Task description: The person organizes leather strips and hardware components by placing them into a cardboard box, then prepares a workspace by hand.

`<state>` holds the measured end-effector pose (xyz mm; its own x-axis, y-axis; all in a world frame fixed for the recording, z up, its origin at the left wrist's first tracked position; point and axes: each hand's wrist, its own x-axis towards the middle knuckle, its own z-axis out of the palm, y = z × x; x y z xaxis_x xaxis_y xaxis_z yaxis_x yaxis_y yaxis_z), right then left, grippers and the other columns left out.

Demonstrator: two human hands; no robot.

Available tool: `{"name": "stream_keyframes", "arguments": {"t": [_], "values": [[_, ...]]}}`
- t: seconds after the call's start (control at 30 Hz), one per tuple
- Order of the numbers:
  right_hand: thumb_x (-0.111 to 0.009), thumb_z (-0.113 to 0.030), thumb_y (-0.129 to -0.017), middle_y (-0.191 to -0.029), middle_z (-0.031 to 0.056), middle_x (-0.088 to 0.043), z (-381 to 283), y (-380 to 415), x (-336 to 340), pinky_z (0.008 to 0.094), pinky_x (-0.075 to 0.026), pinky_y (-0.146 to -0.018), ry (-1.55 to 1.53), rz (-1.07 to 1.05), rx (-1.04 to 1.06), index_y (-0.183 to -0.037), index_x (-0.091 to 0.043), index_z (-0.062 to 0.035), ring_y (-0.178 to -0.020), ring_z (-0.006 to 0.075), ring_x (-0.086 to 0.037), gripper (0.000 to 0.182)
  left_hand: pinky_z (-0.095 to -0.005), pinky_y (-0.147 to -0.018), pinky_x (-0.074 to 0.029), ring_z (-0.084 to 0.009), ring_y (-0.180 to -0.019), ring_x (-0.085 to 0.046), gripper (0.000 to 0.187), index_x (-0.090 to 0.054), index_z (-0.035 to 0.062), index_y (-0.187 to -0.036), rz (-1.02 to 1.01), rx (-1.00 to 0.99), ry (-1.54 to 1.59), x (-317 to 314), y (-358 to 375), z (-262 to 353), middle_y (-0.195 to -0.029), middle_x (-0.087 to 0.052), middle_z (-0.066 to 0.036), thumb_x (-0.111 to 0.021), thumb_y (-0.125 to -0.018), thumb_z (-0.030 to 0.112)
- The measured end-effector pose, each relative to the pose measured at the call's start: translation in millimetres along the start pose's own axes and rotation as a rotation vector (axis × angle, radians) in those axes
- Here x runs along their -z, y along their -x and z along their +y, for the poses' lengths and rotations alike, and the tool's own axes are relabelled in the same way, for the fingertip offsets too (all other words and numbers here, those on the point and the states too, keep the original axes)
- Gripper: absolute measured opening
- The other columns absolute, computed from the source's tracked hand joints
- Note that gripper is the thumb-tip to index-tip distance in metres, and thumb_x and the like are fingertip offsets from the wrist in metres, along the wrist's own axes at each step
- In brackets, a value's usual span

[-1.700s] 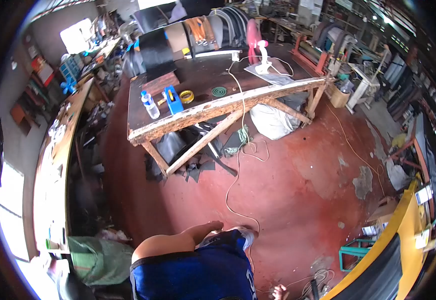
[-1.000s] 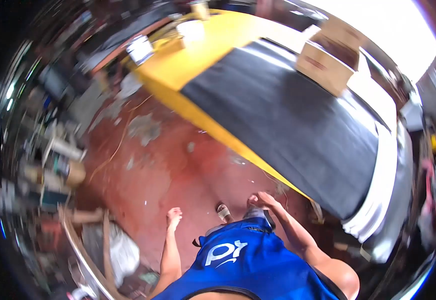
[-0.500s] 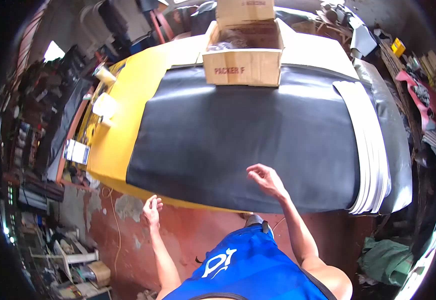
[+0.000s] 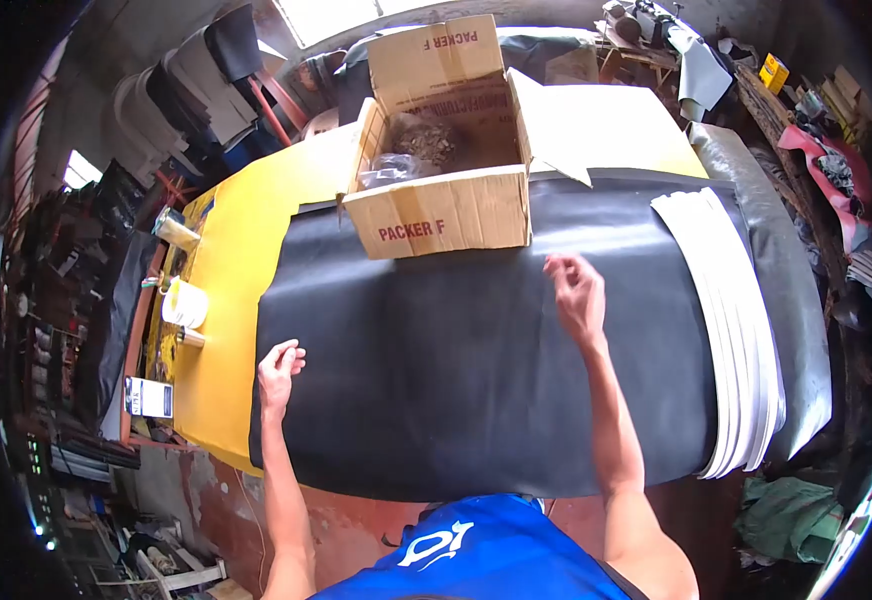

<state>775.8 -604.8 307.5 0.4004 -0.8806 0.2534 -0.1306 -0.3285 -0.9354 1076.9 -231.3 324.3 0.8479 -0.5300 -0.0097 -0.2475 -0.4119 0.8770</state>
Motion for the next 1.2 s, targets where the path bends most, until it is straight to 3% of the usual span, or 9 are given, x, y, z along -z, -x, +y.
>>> {"name": "stream_keyframes", "arguments": {"t": [0.2,0.33,0.43,0.63,0.73,0.77,0.87,0.97,1.2], "values": [[-0.053,-0.032,-0.088,-0.095,0.0164,-0.065,-36,-170,-33,0.0369,-0.047,-0.078,0.397,0.235,0.267,-0.099,-0.063,-0.0009,-0.091,0.0331,-0.061,0.035,-0.0227,-0.064,-0.048,-0.0103,-0.071,-0.059,0.023,-0.059,-0.0009,-0.108,-0.106,-0.103,-0.034,-41,-88,35,-0.086,-0.065,-0.008,-0.051,-0.09,0.01],[-0.054,-0.051,-0.08,-0.087,0.0179,-0.066,-10,-278,-76,0.0372,-0.048,-0.076,0.816,-0.073,0.003,-0.097,-0.066,-0.0018,-0.081,0.0328,-0.063,0.053,-0.0233,-0.064,-0.047,-0.0096,-0.068,-0.055,0.024,-0.058,-0.002,-0.109,-0.024,-0.319,-0.038,-77,-176,70,-0.083,-0.065,-0.007,-0.053,-0.088,0.009],[-0.065,-0.046,-0.071,-0.062,0.0077,-0.062,29,-310,-93,0.0336,-0.047,-0.055,0.601,-0.159,-0.114,-0.07,-0.064,-0.0057,-0.054,0.0213,-0.058,0.041,-0.0281,-0.069,-0.05,-0.0165,-0.075,-0.062,0.03,-0.056,-0.0021,-0.112,0.111,-0.502,-0.243,-103,-254,94,-0.089,-0.066,-0.012,-0.056,-0.084,0.009],[-0.062,-0.01,-0.064,-0.051,0.0024,-0.049,60,-309,-98,0.0302,-0.037,-0.04,0.045,-0.217,-0.159,-0.059,-0.051,-0.0105,-0.044,0.0161,-0.046,0.012,-0.0389,-0.09,-0.045,-0.0311,-0.105,-0.058,0.058,-0.046,0.0012,-0.125,0.129,-0.38,-0.501,-155,-345,118,-0.115,-0.058,-0.021,-0.065,-0.078,0.028],[-0.061,-0.014,-0.068,-0.055,0.0046,-0.053,62,-310,-99,0.0304,-0.039,-0.04,0.337,-0.21,0.018,-0.062,-0.053,-0.0093,-0.044,0.0188,-0.049,0.011,-0.0393,-0.097,-0.04,-0.0343,-0.114,-0.051,0.073,-0.039,0.0012,-0.131,0.072,-0.197,-0.587,-177,-365,122,-0.122,-0.053,-0.022,-0.067,-0.074,0.036],[-0.061,-0.02,-0.067,-0.057,0.0095,-0.059,58,-303,-100,0.0323,-0.045,-0.047,-0.058,-0.164,-0.099,-0.057,-0.057,-0.0068,-0.05,0.0215,-0.055,0.017,-0.0388,-0.098,-0.039,-0.0344,-0.115,-0.05,0.077,-0.037,0.0007,-0.132,0.024,-0.142,-0.598,-181,-375,118,-0.123,-0.052,-0.022,-0.068,-0.072,0.038],[-0.063,-0.023,-0.068,-0.061,0.01,-0.061,34,-302,-96,0.0322,-0.047,-0.057,0.757,-0.196,0.025,-0.062,-0.061,-0.0048,-0.057,0.0211,-0.058,0.019,-0.0379,-0.096,-0.041,-0.0345,-0.113,-0.052,0.074,-0.042,-0.0015,-0.128,-0.017,-0.047,-0.604,-186,-398,121,-0.12,-0.054,-0.022,-0.07,-0.07,0.035],[-0.065,-0.026,-0.07,-0.068,0.0114,-0.063,31,-289,-84,0.0332,-0.048,-0.064,0.517,-0.176,-0.11,-0.073,-0.062,-0.0032,-0.064,0.0228,-0.06,0.023,-0.0373,-0.089,-0.045,-0.0356,-0.104,-0.057,0.051,-0.056,-0.0056,-0.11,-0.063,-0.017,-0.617,-193,-424,109,-0.108,-0.061,-0.023,-0.068,-0.067,0.02],[-0.061,-0.019,-0.075,-0.088,0.0202,-0.065,8,-278,-97,0.0376,-0.049,-0.075,0.73,-0.132,-0.079,-0.091,-0.062,0.0019,-0.082,0.0323,-0.063,0.027,-0.0418,-0.095,-0.041,-0.0385,-0.111,-0.052,0.059,-0.044,-0.003,-0.123,-0.042,-0.029,-0.507,-196,-411,96,-0.116,-0.055,-0.027,-0.06,-0.071,0.02]]}}
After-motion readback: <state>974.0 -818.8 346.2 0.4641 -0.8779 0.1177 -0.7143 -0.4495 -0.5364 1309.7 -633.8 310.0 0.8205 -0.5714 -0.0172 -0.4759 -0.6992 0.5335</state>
